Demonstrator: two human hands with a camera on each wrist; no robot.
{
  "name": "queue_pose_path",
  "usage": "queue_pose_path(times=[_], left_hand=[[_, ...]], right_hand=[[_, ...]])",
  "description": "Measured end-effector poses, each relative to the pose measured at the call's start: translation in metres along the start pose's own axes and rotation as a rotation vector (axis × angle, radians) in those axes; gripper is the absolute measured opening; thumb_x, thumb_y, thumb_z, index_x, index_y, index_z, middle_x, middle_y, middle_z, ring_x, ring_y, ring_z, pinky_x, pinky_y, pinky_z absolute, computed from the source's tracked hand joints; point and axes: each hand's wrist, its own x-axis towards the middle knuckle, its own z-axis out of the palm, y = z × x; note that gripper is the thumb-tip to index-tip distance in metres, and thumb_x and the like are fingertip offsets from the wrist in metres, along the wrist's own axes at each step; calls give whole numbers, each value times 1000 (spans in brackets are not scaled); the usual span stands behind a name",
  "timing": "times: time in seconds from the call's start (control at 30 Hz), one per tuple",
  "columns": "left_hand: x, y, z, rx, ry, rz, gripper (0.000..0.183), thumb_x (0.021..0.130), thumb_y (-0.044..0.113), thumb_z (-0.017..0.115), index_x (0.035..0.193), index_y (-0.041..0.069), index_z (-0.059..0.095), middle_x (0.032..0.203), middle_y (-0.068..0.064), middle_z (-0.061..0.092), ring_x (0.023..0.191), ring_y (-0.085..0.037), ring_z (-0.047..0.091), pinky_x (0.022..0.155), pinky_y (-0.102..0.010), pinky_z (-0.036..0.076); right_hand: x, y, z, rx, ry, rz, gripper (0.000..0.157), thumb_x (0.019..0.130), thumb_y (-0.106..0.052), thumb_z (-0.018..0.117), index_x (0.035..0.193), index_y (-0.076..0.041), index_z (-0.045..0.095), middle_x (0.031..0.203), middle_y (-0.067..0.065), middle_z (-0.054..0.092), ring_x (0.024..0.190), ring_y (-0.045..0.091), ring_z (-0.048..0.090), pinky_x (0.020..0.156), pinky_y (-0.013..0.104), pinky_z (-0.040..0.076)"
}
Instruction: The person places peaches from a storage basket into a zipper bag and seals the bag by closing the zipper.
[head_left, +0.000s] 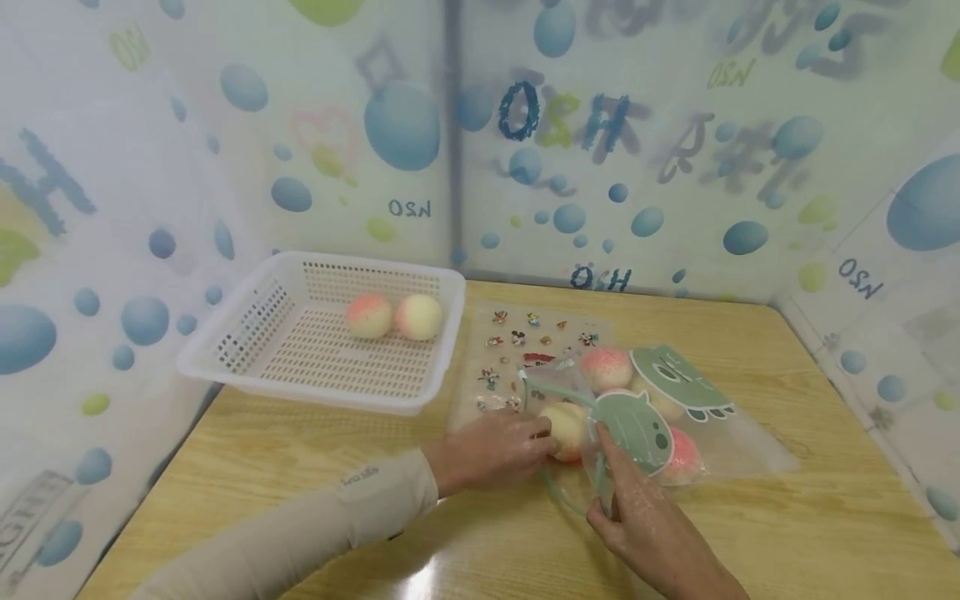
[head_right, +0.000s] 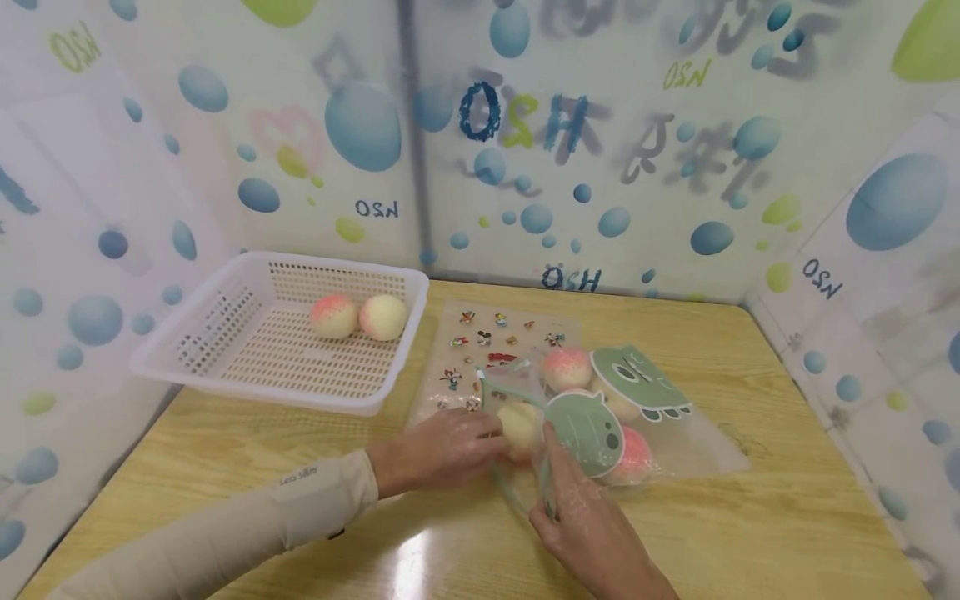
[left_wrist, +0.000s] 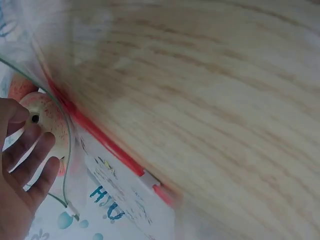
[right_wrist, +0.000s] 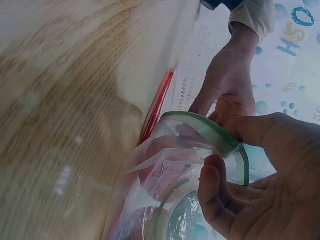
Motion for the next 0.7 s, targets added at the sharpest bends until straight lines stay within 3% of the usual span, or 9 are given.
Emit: queue_pose_path(times=[0.17,0.4,0.6,0.7], left_hand=[[-1,2,5,-54,-3,-23,22,95,22,70,115,14,70,111,0,64,94,-11,64,81,-21,54],[-6,-1,8,39,-46,-121,40,95,31,66,126,7,60,137,-15,52,114,-24,61,84,-34,57],[-7,1,10,132,-132,-160,60,96,40,61,144,5,52,134,-11,57,117,-26,57,87,-39,53],[-7,3,10,118,-156,-157,56,96,39,61,141,7,51,133,-9,60,118,-24,57,89,-40,51]], right_hand=[[-1,1,1,8,11,-13,94,80,2,75,160,-4,26,83,-8,47,57,-1,45,49,21,43],[-2,0,2,3,41,-26,92,78,2,75,158,-5,29,95,-1,54,60,-2,45,52,21,44],[-1,0,3,-4,49,-39,92,77,2,75,158,-4,30,109,8,58,61,-2,44,54,22,45],[0,0,3,-7,50,-46,93,77,2,75,157,-3,30,111,9,59,61,-2,45,55,22,45]])
